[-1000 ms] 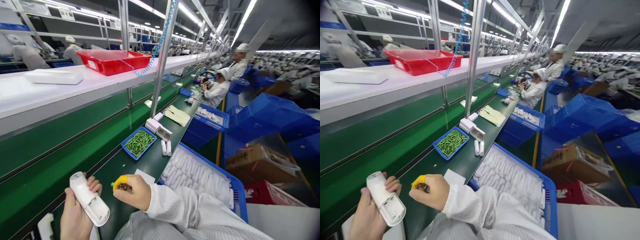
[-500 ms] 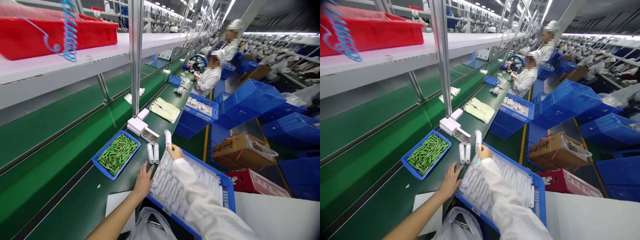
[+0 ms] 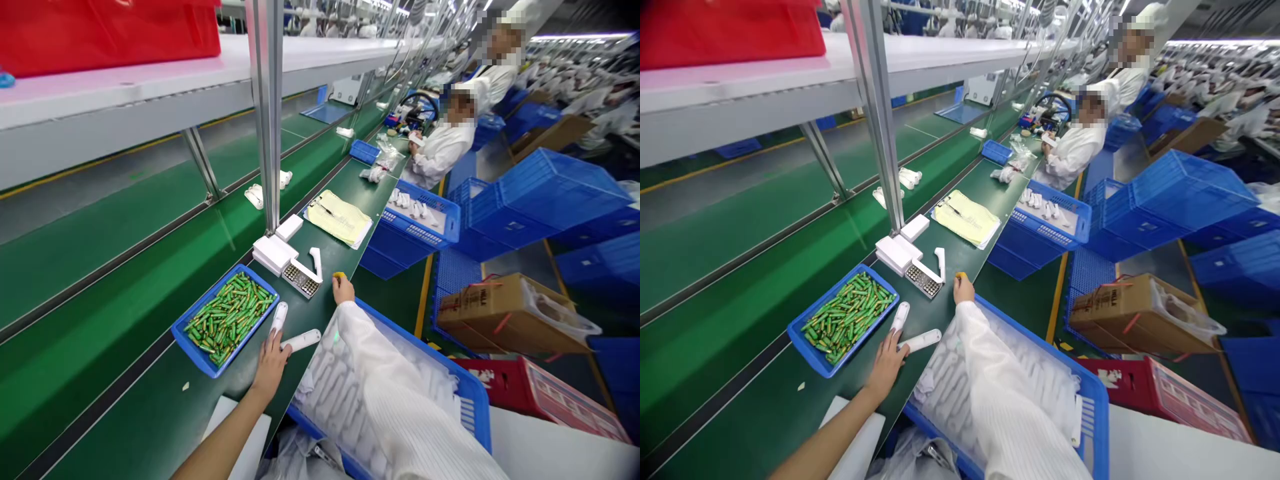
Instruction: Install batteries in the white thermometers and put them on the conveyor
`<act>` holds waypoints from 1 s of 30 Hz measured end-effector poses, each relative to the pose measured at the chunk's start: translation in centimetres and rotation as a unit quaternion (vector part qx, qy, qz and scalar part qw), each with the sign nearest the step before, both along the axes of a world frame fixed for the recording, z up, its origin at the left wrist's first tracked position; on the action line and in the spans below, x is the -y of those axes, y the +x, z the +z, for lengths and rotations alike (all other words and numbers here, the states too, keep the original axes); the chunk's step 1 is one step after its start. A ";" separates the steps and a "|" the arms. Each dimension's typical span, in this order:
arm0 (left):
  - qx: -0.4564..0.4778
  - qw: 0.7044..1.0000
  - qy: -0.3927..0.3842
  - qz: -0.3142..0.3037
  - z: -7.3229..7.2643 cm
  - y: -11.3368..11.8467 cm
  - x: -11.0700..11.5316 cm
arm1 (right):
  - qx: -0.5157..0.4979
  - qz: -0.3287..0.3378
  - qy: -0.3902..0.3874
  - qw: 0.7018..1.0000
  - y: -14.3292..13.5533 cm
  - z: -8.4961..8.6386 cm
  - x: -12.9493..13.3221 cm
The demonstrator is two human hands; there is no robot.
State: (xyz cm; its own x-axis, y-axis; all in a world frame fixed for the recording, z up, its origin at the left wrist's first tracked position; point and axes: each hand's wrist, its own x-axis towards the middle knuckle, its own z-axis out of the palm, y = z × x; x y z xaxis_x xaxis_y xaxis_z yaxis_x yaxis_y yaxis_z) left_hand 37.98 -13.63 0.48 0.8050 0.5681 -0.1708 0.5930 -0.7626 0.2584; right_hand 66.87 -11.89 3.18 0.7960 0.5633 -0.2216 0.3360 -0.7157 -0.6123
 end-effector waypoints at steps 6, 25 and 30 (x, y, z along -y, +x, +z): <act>-0.005 1.000 0.009 -0.017 -0.1 -5.8 -1.1 | -0.064 -0.005 0.098 0.993 -4.7 -0.4 6.3; 0.674 0.474 -0.409 0.392 15.7 -21.7 1.1 | -0.270 0.182 0.319 0.890 -24.8 13.2 8.5; 0.824 0.212 -0.408 0.330 24.4 -25.6 2.8 | -0.292 0.386 0.359 0.798 -34.2 19.9 9.3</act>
